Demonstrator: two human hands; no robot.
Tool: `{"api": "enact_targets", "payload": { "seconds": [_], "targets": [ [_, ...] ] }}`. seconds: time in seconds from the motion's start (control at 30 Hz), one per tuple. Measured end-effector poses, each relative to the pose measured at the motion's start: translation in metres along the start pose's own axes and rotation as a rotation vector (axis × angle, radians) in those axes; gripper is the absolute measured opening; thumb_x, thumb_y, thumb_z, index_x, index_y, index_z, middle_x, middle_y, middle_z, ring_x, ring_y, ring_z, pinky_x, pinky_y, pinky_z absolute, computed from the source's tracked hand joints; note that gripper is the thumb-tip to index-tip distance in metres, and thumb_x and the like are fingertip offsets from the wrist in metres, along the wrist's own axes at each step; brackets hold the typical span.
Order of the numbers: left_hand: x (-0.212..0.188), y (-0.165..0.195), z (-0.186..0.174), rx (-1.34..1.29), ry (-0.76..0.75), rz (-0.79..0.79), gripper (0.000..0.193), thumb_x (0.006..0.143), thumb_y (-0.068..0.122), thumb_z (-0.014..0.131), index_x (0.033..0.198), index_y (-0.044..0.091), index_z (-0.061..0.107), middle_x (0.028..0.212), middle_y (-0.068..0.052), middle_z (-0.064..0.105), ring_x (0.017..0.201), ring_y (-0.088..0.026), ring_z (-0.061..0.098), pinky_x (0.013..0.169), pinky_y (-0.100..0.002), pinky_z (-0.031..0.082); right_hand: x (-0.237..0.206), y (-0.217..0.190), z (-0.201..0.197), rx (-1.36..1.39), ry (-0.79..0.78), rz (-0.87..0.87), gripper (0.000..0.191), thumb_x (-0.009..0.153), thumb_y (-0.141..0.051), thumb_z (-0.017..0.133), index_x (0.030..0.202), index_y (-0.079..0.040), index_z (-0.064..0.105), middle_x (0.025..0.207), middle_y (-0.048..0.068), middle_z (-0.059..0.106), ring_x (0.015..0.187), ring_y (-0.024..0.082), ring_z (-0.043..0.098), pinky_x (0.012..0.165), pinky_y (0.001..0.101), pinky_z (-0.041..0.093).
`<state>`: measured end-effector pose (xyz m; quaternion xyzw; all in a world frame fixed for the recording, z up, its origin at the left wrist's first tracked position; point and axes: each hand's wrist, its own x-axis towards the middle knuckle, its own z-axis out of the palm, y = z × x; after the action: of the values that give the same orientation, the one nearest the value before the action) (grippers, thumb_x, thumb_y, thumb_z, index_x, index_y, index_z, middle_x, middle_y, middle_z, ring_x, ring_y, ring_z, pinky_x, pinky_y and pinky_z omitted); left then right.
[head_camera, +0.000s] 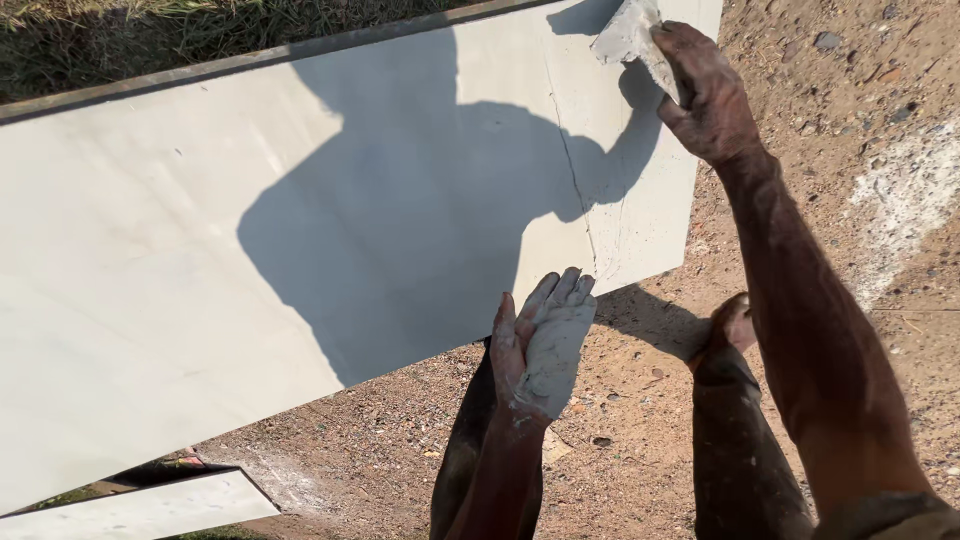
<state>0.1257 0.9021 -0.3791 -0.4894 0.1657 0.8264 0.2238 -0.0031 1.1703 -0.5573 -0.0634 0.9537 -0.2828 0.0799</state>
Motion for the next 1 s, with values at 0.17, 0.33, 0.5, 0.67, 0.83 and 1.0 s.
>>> {"api": "enact_targets", "payload": {
  "seconds": [0.17, 0.33, 0.5, 0.67, 0.83, 1.0],
  "targets": [
    [0.001, -0.009, -0.007, 0.013, -0.028, -0.033, 0.083, 0.107, 0.049, 0.040, 0.158, -0.013, 0.017, 0.163, -0.036, 0.025, 0.151, -0.046, 0.030, 0.127, -0.053, 0.022, -0.039, 0.040, -0.022, 1.000, 0.344, 0.394, 0.046, 0.108, -0.006, 0.060, 0.153, -0.009, 0.052, 0.149, 0.009, 0.060, 0.093, 0.013, 0.062, 0.080, 0.0284, 0.063],
    [0.001, -0.017, -0.009, 0.092, 0.005, 0.003, 0.083, 0.107, 0.049, 0.040, 0.157, -0.014, 0.016, 0.162, -0.037, 0.026, 0.151, -0.047, 0.031, 0.128, -0.053, 0.023, -0.056, -0.017, -0.031, 0.767, 0.122, 0.586, 0.070, 0.102, -0.040, 0.072, 0.160, -0.010, 0.045, 0.167, 0.011, 0.048, 0.090, 0.020, 0.062, 0.079, 0.0445, 0.060],
    [-0.001, -0.019, -0.013, 0.154, -0.027, 0.008, 0.086, 0.106, 0.050, 0.041, 0.158, -0.014, 0.014, 0.161, -0.037, 0.029, 0.150, -0.047, 0.033, 0.127, -0.053, 0.026, 0.000, -0.049, 0.011, 0.189, -0.179, 0.409, 0.085, 0.089, -0.038, 0.076, 0.163, -0.017, 0.039, 0.168, 0.006, 0.039, 0.143, 0.028, 0.048, 0.116, 0.0616, 0.037],
    [-0.001, -0.015, -0.014, 0.152, 0.019, -0.013, 0.083, 0.107, 0.049, 0.039, 0.158, -0.012, 0.016, 0.161, -0.035, 0.031, 0.150, -0.045, 0.035, 0.127, -0.050, 0.027, 0.022, -0.059, 0.030, 0.047, -0.014, 0.254, 0.085, 0.093, -0.040, 0.079, 0.166, -0.017, 0.041, 0.169, 0.009, 0.041, 0.148, 0.027, 0.048, 0.115, 0.0636, 0.041],
    [-0.002, -0.010, -0.012, 0.142, 0.017, -0.012, 0.080, 0.108, 0.046, 0.037, 0.158, -0.013, 0.018, 0.161, -0.036, 0.032, 0.150, -0.045, 0.034, 0.127, -0.051, 0.028, 0.031, -0.070, 0.029, 0.111, 0.112, 0.129, 0.079, 0.104, -0.051, 0.074, 0.163, -0.007, 0.046, 0.163, 0.019, 0.048, 0.148, 0.033, 0.051, 0.109, 0.0608, 0.049],
    [-0.003, -0.008, -0.012, 0.120, 0.008, -0.012, 0.079, 0.108, 0.045, 0.037, 0.158, -0.013, 0.018, 0.160, -0.036, 0.032, 0.150, -0.046, 0.034, 0.127, -0.050, 0.027, 0.036, -0.078, 0.032, 0.081, 0.228, 0.090, 0.081, 0.105, -0.060, 0.074, 0.162, -0.008, 0.051, 0.157, 0.017, 0.056, 0.143, 0.034, 0.059, 0.109, 0.0587, 0.053]
  ]
}}
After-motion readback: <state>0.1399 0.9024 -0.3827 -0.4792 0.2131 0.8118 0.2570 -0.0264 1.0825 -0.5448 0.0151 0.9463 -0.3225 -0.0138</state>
